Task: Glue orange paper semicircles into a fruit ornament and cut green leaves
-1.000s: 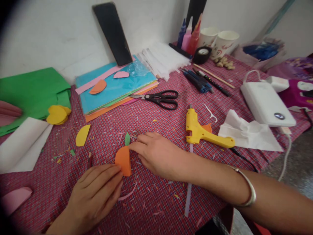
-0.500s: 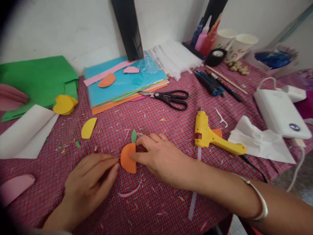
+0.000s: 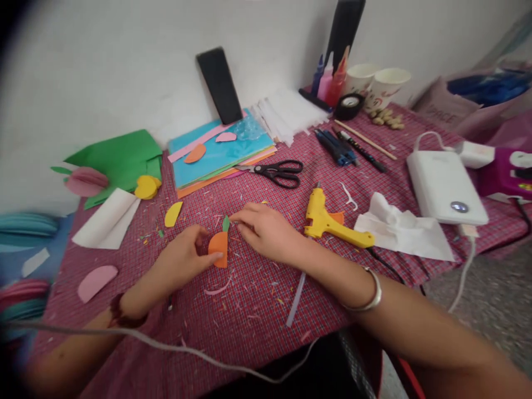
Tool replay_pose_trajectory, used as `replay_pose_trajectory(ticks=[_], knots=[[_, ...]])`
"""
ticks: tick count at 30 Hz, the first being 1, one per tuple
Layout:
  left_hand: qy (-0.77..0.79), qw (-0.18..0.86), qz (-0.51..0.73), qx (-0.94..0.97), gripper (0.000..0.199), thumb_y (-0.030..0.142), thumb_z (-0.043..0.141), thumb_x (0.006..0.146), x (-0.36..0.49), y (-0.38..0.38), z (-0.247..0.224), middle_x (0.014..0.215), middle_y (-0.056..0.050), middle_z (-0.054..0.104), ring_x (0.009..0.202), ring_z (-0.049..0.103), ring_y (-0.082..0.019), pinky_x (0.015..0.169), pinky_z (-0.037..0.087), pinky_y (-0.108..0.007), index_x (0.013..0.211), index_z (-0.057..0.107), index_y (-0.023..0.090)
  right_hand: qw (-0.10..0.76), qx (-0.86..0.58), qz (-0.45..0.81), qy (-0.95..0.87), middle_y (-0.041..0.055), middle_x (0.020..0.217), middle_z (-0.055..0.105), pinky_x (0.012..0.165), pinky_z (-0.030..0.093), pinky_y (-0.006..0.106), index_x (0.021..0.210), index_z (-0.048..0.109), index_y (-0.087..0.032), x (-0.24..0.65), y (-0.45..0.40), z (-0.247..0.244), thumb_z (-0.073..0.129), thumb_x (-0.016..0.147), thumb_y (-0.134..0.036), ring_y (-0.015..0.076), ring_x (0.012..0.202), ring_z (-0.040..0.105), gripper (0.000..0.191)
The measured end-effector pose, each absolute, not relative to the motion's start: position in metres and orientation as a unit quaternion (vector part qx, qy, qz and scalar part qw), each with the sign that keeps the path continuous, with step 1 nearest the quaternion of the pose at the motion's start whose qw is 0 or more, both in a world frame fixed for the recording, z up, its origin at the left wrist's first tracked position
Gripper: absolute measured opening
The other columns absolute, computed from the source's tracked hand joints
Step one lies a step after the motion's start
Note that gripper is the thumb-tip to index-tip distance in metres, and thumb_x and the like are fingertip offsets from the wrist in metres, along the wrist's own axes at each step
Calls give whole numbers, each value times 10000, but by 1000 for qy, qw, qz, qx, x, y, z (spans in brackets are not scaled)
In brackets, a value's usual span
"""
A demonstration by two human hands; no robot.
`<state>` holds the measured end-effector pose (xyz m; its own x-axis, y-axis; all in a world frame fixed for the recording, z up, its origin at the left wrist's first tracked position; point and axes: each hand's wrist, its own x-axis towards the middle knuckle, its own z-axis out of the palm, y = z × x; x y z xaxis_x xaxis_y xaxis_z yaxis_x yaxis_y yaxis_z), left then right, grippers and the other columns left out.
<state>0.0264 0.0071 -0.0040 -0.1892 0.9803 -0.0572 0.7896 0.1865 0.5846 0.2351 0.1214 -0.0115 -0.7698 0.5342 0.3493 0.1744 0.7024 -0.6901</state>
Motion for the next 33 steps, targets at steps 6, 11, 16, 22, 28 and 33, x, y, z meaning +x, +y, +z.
replay_pose_trajectory(ticks=[6, 11, 16, 22, 28, 33], knots=[[798, 201, 163, 544, 258, 318, 703, 622, 48, 15, -6, 666, 29, 505, 600, 462, -134, 558, 326, -268, 712, 493, 197, 294, -195, 355, -866, 73, 932, 680, 820, 457, 307, 1034, 686, -139, 237, 124, -7, 477, 897, -118, 160, 876, 609, 251], [804, 262, 310, 434, 227, 232, 712, 576, 69, 13, -2, 625, 32, 551, 572, 487, -125, 545, 350, -255, 693, 523, 186, 324, -197, 351, -856, 92, 995, 691, 860, 448, 321, 1059, 680, -130, 236, 126, -9, 471, 888, -112, 169, 917, 610, 271], [656, 219, 585, 423, 206, 231, 732, 659, 94, -14, 34, 721, 32, 581, 677, 542, -106, 691, 452, -259, 725, 544, 182, 384, -193, 444, -786, 56, 855, 656, 721, 469, 315, 1219, 579, -100, 236, 129, 1, 519, 885, -231, 159, 720, 567, 364], [481, 178, 705, 490, 237, 258, 749, 721, 128, -77, 77, 856, 23, 611, 842, 614, -133, 842, 516, -356, 729, 517, 211, 315, 87, 546, -771, 106, 1201, 607, 938, 455, 389, 1232, 568, -193, 255, 85, 61, 647, 834, -496, 201, 1077, 578, 507], [408, 101, 753, 506, 293, 336, 759, 742, 148, -132, 91, 921, 10, 602, 965, 629, -163, 865, 528, -375, 738, 490, 220, 409, 147, 440, -786, 80, 1078, 647, 965, 436, 423, 1053, 654, -206, 278, -4, 103, 694, 831, -423, 199, 1077, 575, 313], [385, 116, 755, 518, 265, 294, 734, 769, 151, -156, 86, 1001, 5, 596, 942, 633, -152, 760, 554, -305, 741, 482, 217, 466, 101, 417, -774, 70, 976, 663, 882, 483, 386, 980, 672, -203, 281, -49, 115, 705, 824, -394, 194, 965, 612, 248]])
